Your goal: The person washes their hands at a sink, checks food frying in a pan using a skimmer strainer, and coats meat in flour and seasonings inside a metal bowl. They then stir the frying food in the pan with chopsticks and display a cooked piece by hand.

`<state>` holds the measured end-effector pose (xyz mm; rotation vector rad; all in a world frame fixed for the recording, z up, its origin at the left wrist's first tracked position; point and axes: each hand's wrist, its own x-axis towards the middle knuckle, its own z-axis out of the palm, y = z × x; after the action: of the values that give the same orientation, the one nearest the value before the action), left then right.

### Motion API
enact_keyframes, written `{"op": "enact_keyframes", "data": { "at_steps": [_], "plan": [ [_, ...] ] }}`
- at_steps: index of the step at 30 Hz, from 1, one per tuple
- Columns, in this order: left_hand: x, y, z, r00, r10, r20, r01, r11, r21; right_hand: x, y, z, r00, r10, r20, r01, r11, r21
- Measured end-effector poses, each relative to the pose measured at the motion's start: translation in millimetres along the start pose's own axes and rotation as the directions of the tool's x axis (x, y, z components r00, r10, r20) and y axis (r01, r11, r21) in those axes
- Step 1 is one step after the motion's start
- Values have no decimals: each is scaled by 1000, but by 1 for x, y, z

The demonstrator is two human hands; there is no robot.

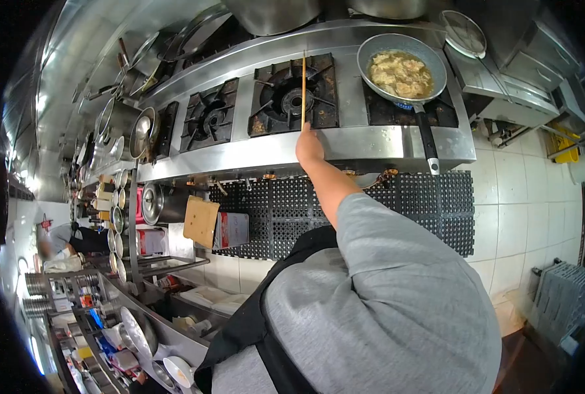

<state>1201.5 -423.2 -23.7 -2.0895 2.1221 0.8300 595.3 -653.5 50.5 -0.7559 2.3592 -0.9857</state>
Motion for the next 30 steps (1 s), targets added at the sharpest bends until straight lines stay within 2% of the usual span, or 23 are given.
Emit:
{"op": "enact_keyframes", "data": {
  "at_steps": [4,6,7,8,10,12,13,14,15,16,17,18,20,21,23,26,28,30],
  "plan": [
    [5,-3,-3,999,31,9,-31,999,34,2,8,9,996,33,-79,-28,998,63],
    [4,-5,3,998,56,18,-57,997,53,-3,18,8,993,41,-111,0,938,348],
    [5,-4,8,998,66,23,-67,996,58,-6,26,4,999,-1,-36,16,908,419],
    [4,-4,13,997,77,28,-79,994,71,-15,32,-8,999,0,-39,16,910,414],
    [4,11,19,996,76,36,-77,996,41,-40,31,-60,987,-10,157,-96,752,652],
    [3,26,25,996,75,47,-76,997,19,-64,21,-156,934,-6,356,-230,752,618],
    [4,34,28,995,81,49,-82,997,14,-56,43,-180,978,-148,147,58,869,492],
    [2,41,30,995,83,51,-84,996,9,-43,67,-205,944,-328,-32,322,901,290],
    [1,48,34,995,85,47,-86,996,7,-44,67,-255,958,-286,-13,282,936,209],
    [0,54,37,995,86,49,-86,996,-3,-70,44,-317,984,-175,-43,171,982,-84],
    [-1,61,41,995,89,50,-89,996,-9,-65,63,-352,944,-290,-158,253,943,-217],
    [-3,69,45,995,90,51,-89,996,-11,-64,77,-388,908,-375,-185,289,883,-371],
    [-1,84,53,994,100,45,-99,995,-16,-86,68,-443,916,-324,-237,111,771,-627],
    [0,90,56,994,105,41,-104,994,-19,-86,75,-453,913,-330,-239,112,768,-630],
    [1,103,64,993,114,25,-113,993,-21,-81,89,-466,970,-135,-201,-68,644,-762],
    [-2,122,73,992,123,5,-123,992,-32,-66,104,-454,975,-175,-136,20,681,-732],
    [-3,135,78,990,140,-16,-141,990,-30,-54,116,-444,972,-169,-161,0,688,-726],
    [-1,148,81,986,156,-51,-158,987,-34,-49,117,-440,959,-245,-140,66,678,-732]
  ]
}}
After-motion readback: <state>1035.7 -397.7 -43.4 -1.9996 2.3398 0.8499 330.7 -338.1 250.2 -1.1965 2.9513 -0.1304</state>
